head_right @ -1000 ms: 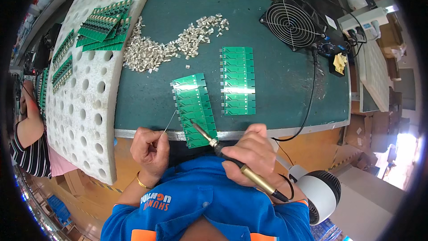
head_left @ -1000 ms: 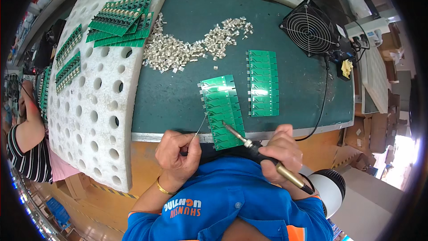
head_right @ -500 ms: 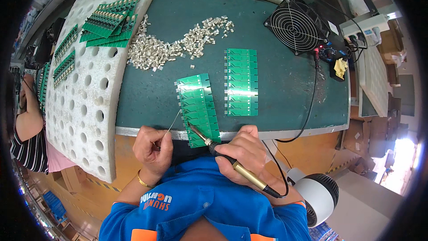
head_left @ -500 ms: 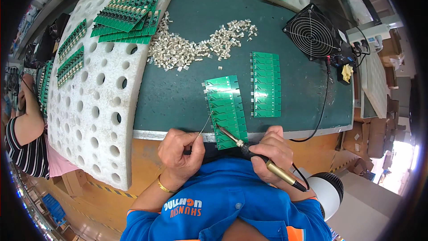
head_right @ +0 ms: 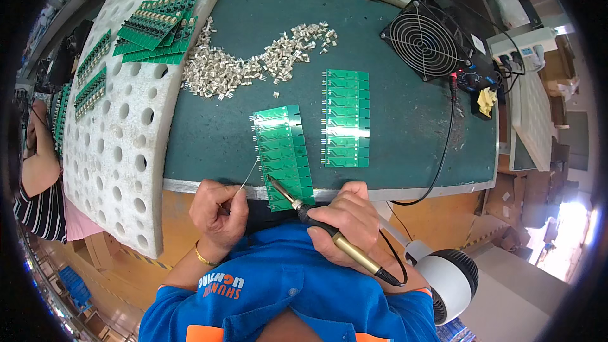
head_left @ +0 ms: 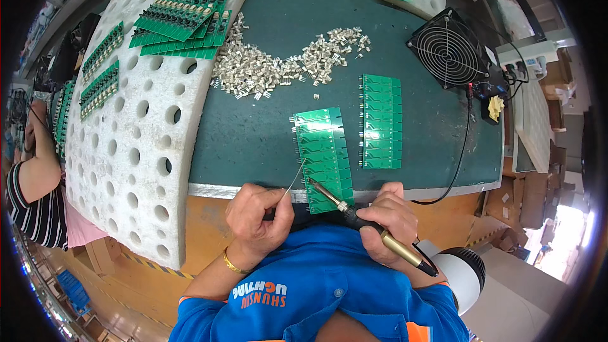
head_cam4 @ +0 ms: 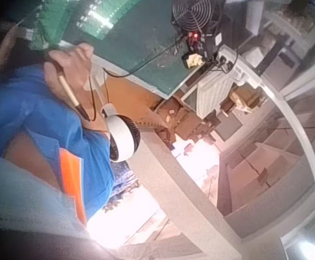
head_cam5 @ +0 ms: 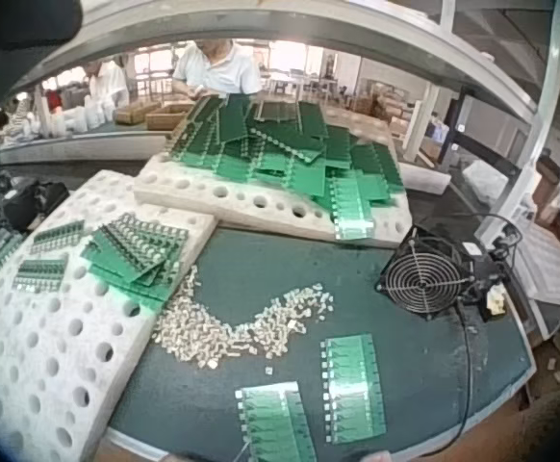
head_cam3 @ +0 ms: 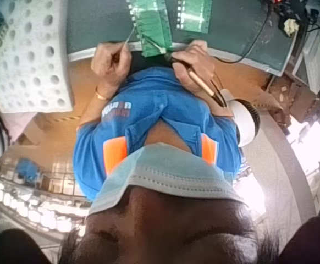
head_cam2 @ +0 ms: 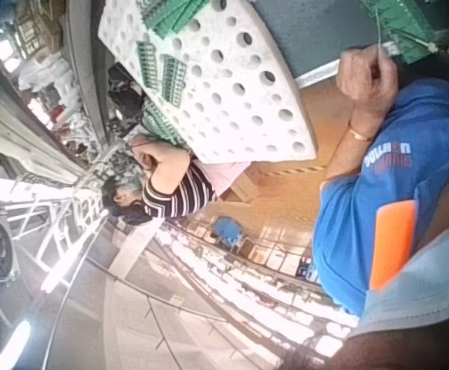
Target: The person solders electronic components onto circuit boards using a soldering iron and solder wire and cleans the tip of the soldering iron on a sponge.
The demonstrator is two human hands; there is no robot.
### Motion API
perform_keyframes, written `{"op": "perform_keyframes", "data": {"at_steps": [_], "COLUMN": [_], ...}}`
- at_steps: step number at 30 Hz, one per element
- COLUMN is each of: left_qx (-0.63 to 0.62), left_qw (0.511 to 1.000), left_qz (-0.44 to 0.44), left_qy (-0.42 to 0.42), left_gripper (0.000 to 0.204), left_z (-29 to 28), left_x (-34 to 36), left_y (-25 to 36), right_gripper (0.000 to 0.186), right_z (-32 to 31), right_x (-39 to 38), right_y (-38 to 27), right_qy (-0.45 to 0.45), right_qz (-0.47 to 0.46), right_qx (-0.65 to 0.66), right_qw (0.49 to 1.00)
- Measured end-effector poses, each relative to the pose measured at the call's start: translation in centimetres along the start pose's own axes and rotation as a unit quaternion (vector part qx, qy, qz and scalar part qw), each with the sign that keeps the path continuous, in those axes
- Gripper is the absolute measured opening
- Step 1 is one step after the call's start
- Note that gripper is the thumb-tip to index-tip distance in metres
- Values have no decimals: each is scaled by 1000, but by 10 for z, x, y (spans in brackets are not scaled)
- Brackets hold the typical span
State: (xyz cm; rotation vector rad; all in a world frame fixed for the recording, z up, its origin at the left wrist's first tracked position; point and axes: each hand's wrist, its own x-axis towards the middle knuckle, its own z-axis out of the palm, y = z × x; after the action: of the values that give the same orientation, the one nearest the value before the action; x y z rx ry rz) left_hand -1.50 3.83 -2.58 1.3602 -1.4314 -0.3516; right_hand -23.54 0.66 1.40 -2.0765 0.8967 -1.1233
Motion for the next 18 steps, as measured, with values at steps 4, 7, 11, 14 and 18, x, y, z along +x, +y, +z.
{"op": "perform_keyframes", "data": {"at_steps": [4, 7, 11, 14, 18], "left_qx": [-2, 3, 2, 4, 6], "left_qw": [1000, 1000, 1000, 1000, 1000], "left_qz": [7, 9, 15, 15, 15], "left_qy": [-2, -4, -6, -5, -2], "left_gripper": [13, 13, 13, 13, 13], "left_z": [0, 0, 0, 0, 0], "left_x": [0, 0, 1, 1, 0], "left_y": [0, 0, 0, 0, -1], "right_gripper": [20, 20, 21, 21, 21], "right_z": [0, -2, -2, -2, -3], "right_x": [2, 4, 4, 4, 4], "right_y": [-3, -4, -5, -7, -9], "right_qy": [-10, -20, -17, -24, -46], "right_qz": [-7, -8, -14, -20, -21], "right_qx": [-16, -26, -36, -50, -63], "right_qw": [1000, 999, 999, 998, 997]}}
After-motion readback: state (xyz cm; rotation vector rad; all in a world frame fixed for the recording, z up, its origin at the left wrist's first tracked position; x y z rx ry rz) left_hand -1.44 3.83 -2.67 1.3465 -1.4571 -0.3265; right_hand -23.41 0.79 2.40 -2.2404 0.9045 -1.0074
